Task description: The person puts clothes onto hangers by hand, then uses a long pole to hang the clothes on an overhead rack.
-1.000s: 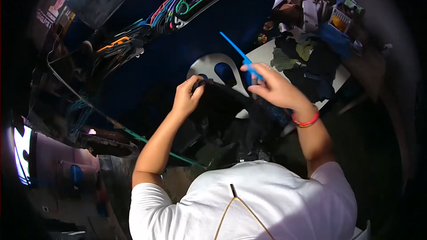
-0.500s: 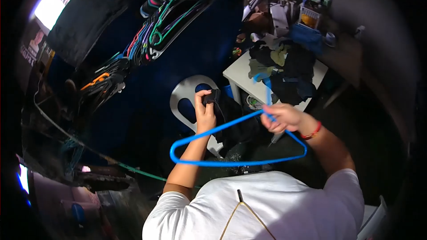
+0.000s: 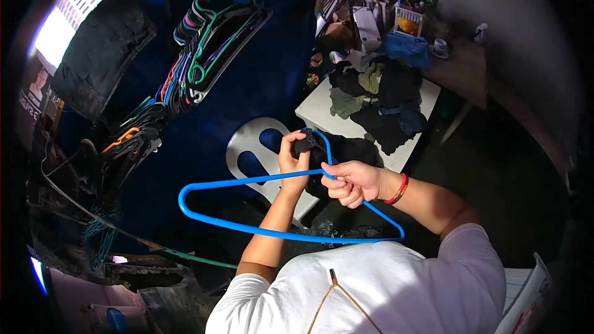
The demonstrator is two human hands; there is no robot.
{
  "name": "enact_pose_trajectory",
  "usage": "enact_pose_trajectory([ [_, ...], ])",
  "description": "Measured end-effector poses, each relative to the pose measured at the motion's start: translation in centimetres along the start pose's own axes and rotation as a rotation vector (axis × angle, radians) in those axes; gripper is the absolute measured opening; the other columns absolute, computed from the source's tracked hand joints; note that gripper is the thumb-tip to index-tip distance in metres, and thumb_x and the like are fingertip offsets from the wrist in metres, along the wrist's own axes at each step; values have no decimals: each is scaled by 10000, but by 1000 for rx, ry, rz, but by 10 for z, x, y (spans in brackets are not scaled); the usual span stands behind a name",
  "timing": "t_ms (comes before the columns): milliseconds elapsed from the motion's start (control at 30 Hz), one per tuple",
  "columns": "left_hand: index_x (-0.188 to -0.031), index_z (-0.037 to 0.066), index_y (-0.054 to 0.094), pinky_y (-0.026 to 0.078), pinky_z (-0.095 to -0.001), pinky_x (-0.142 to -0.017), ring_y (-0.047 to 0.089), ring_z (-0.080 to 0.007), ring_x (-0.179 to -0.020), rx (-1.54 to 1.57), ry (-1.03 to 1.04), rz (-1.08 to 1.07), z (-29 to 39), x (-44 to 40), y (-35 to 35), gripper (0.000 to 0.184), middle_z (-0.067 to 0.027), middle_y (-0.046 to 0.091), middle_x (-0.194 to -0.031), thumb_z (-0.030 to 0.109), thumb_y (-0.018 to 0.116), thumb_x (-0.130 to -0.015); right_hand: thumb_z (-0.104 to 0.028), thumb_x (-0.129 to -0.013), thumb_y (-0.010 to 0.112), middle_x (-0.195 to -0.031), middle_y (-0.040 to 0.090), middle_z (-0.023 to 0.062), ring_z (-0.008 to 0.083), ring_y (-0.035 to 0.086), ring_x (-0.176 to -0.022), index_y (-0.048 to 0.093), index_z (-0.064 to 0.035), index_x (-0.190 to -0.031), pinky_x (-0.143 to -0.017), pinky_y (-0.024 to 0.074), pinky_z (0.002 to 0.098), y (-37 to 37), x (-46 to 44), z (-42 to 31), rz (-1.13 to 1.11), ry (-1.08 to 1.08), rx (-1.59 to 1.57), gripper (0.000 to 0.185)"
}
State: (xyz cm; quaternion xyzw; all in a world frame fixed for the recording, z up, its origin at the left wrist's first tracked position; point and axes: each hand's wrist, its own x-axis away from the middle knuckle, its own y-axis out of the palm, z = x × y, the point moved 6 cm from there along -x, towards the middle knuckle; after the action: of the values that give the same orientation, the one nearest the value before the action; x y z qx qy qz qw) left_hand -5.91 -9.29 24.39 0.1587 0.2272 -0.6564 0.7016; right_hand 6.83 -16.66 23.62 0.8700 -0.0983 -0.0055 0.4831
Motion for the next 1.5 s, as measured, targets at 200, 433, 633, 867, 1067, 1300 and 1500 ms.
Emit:
enact_pose_trajectory([
  [200,-1077,1,616,458,-251,-859,581,-139,-981,-125,21,-40,18,-3,2,263,-61,615,-1053,-67,569,-827,-536,-1018,261,-542,247,-67,17,187,-396,370,-152,-660,-340,134,177,11,12,2,-42,31,41,536],
  [433,-1181,29,608,450,-278,-840,568,-160,-948,-25,-179,-308,26,-6,15,446,-58,611,-1005,-64,568,-747,-534,-1015,294,-530,266,-50,21,194,-378,389,-125,-635,-335,132,175,32,12,3,-134,49,95,567],
  [633,-1157,-4,610,476,-238,-792,610,-110,-857,373,-470,-212,25,10,-17,353,-25,655,-957,-61,618,-809,-454,-970,530,-571,474,-35,31,345,-414,616,-36,-717,-388,280,197,3,14,-35,223,62,882,496],
  [867,-1137,-26,632,439,-213,-728,552,-52,-825,-41,-403,-356,51,-1,-30,282,5,645,-904,134,660,-906,-293,-846,721,-590,618,117,138,557,-501,702,-20,-770,-507,423,293,36,17,-103,707,-583,1756,284],
  [1067,-1206,9,559,387,-433,-1010,507,-376,-1184,-746,179,-85,52,0,-40,569,-198,506,-1286,-16,646,-644,-187,-867,700,-659,656,115,125,571,-541,720,-29,-826,-518,423,287,67,36,-118,833,-1011,1523,164],
  [1300,-992,-9,644,461,-257,-678,562,-113,-744,-417,-203,110,-7,23,-83,219,-39,622,-775,-51,655,-778,-400,-843,675,-696,638,179,359,638,-665,662,-40,-754,-567,480,418,62,78,-140,1047,-993,1985,370],
  [1500,-1027,23,623,470,-306,-665,552,-212,-717,-678,211,87,39,1,-75,343,-105,587,-888,-27,747,-711,-436,-838,640,-644,623,117,305,643,-619,583,-60,-711,-541,505,389,42,104,-155,1383,-920,2436,401],
])
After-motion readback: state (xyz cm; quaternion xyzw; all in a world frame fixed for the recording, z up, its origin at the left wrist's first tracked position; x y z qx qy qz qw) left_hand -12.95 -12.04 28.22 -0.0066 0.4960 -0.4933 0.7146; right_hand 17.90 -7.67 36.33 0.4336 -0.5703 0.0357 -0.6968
